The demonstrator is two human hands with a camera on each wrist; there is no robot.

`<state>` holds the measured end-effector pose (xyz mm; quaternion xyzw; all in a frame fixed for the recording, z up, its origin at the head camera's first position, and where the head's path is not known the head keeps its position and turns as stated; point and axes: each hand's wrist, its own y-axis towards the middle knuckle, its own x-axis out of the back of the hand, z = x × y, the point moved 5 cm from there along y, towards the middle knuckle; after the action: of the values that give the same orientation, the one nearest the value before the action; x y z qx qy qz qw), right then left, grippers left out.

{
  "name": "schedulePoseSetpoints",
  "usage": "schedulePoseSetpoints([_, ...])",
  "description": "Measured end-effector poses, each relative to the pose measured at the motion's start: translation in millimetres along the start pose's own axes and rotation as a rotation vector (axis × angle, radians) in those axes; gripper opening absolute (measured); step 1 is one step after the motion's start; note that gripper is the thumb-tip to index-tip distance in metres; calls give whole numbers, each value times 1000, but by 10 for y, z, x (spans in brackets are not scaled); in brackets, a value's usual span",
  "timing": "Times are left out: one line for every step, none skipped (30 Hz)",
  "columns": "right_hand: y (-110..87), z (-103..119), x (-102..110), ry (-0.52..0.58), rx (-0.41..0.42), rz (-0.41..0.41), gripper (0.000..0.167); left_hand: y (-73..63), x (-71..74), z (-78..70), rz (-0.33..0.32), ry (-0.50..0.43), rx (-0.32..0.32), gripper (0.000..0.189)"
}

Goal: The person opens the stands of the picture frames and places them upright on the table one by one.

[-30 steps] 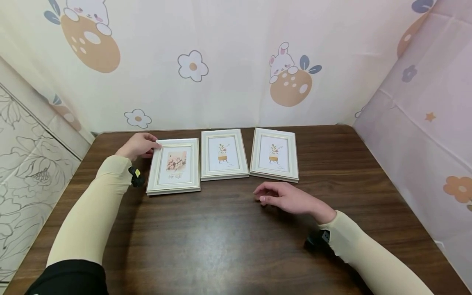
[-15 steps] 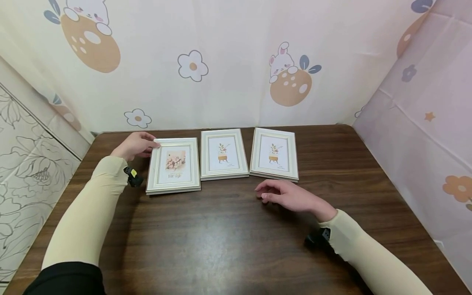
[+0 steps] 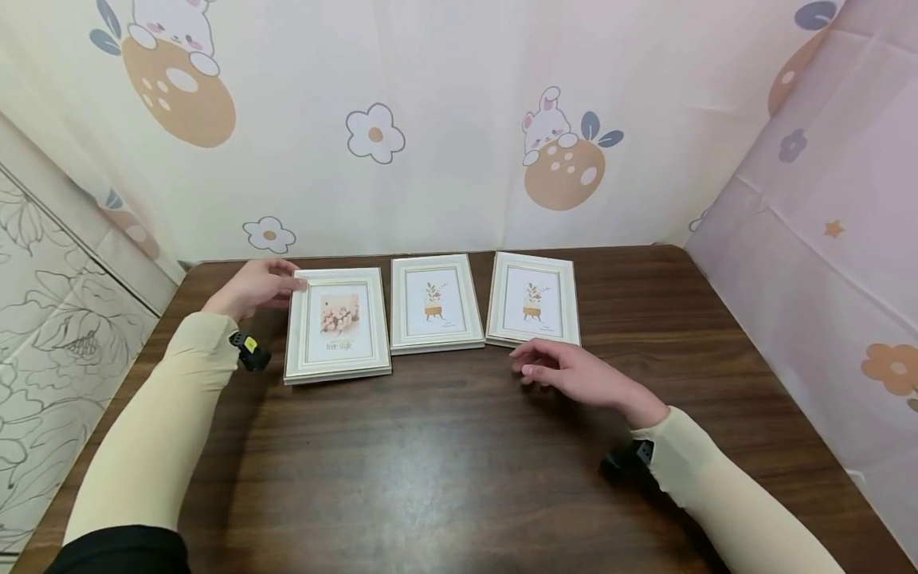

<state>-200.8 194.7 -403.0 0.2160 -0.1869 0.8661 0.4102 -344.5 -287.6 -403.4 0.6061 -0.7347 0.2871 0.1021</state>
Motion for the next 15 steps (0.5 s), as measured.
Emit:
schedulePoseSetpoints([0, -4, 15, 7, -4, -7, 30, -16, 3, -20, -3, 6, -8, 53])
schedulePoseSetpoints([0, -9, 30, 14, -8, -12, 29, -35, 8, -41, -6, 13, -16, 53])
schedulePoseSetpoints([0, -12, 43, 22, -11, -17, 29, -54, 11, -62, -5, 13, -24, 53])
schedulePoseSetpoints([1, -16, 56, 32, -11, -21, 30, -71, 18, -82, -6, 16, -32, 53])
schedulePoseSetpoints([1, -19, 70, 39, -11, -28, 30, -89, 23, -102, -6, 16, -37, 54])
schedulePoseSetpoints([0, -22, 83, 44, -11, -35, 30, -104, 30, -120, -4, 15, -44, 55])
schedulePoseSetpoints([-1, -22, 95, 49, -6, -40, 31, -121, 34, -139, -4, 11, -49, 56])
schedulePoseSetpoints([-2, -23, 107, 52, -4, -47, 31, -133, 40, -153, -5, 4, -52, 56])
schedulePoseSetpoints([-4, -24, 121, 55, -3, -55, 32, -143, 46, -165, -7, -2, -57, 57])
schedulePoseSetpoints([-5, -27, 133, 57, -2, -66, 33, -153, 51, -179, -10, -9, -62, 57])
schedulePoseSetpoints([-7, -27, 142, 59, -3, -73, 34, -164, 55, -191, -11, -15, -67, 57])
schedulePoseSetpoints([-9, -28, 149, 63, -5, -79, 35, -174, 59, -204, -13, -19, -76, 57])
schedulePoseSetpoints([-10, -29, 154, 67, -6, -82, 36, -187, 60, -219, -17, -28, -83, 57])
schedulePoseSetpoints([-10, -31, 156, 70, -10, -85, 37, -198, 63, -230, -20, -33, -92, 57])
schedulePoseSetpoints([-11, -32, 156, 71, -13, -87, 38, -211, 66, -243, -23, -39, -103, 58])
